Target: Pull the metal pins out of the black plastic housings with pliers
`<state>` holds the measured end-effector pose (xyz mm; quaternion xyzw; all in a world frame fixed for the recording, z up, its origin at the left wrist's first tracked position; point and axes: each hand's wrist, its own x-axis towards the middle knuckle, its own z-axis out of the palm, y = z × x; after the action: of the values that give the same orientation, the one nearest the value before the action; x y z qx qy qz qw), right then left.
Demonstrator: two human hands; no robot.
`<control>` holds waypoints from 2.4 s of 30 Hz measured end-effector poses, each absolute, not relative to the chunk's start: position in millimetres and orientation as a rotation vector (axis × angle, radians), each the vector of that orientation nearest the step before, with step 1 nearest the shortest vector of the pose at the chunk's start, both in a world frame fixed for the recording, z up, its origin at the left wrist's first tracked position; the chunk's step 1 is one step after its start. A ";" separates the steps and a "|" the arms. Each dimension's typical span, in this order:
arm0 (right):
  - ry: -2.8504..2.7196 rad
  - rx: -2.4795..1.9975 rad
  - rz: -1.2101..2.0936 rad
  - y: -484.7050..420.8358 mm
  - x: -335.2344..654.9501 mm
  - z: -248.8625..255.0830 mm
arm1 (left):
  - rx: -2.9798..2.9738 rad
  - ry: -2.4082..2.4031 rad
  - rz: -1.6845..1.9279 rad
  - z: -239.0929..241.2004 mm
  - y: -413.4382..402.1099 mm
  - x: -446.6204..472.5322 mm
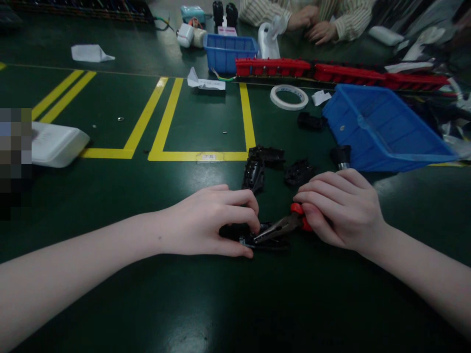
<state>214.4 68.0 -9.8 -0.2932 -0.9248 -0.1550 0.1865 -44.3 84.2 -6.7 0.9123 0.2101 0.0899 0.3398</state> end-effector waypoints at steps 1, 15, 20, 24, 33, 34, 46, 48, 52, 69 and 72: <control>-2.600 -0.831 -0.429 67.7 214.2 -9.9 | 2.374 0.544 0.235 -7.0 84.1 -44.2; -2.575 -0.864 -0.413 66.2 215.1 -12.8 | 2.369 0.563 0.268 -7.1 82.1 -45.2; -2.584 -0.863 -0.417 68.5 216.3 -12.0 | 2.377 0.565 0.266 -8.2 82.2 -45.5; -2.574 -0.857 -0.417 71.0 219.1 -12.3 | 2.388 0.560 0.265 -8.8 82.2 -45.8; -2.550 -0.871 -0.402 71.9 221.0 -14.2 | 2.405 0.567 0.253 -8.3 82.2 -45.3; -2.551 -0.872 -0.393 71.6 220.2 -14.3 | 2.406 0.569 0.250 -8.1 82.2 -45.2; -2.587 -0.882 -0.398 69.6 216.6 -9.8 | 2.346 0.602 0.233 -4.5 81.9 -44.1; -2.569 -0.898 -0.404 69.8 216.6 -10.8 | 2.316 0.634 0.223 -3.3 82.4 -43.5; -2.550 -0.873 -0.399 70.0 217.6 -12.6 | 2.313 0.625 0.222 -4.5 84.0 -42.8; -2.520 -0.858 -0.418 72.6 220.2 -10.6 | 2.420 0.566 0.231 -10.4 85.2 -44.9; -2.541 -0.853 -0.408 71.6 219.1 -10.6 | 2.423 0.568 0.224 -10.4 85.3 -44.5</control>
<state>219.1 71.6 -10.6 -0.3075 -0.9155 -0.1469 0.2137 -44.5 85.3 -10.4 0.9201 0.2156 0.0849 0.3157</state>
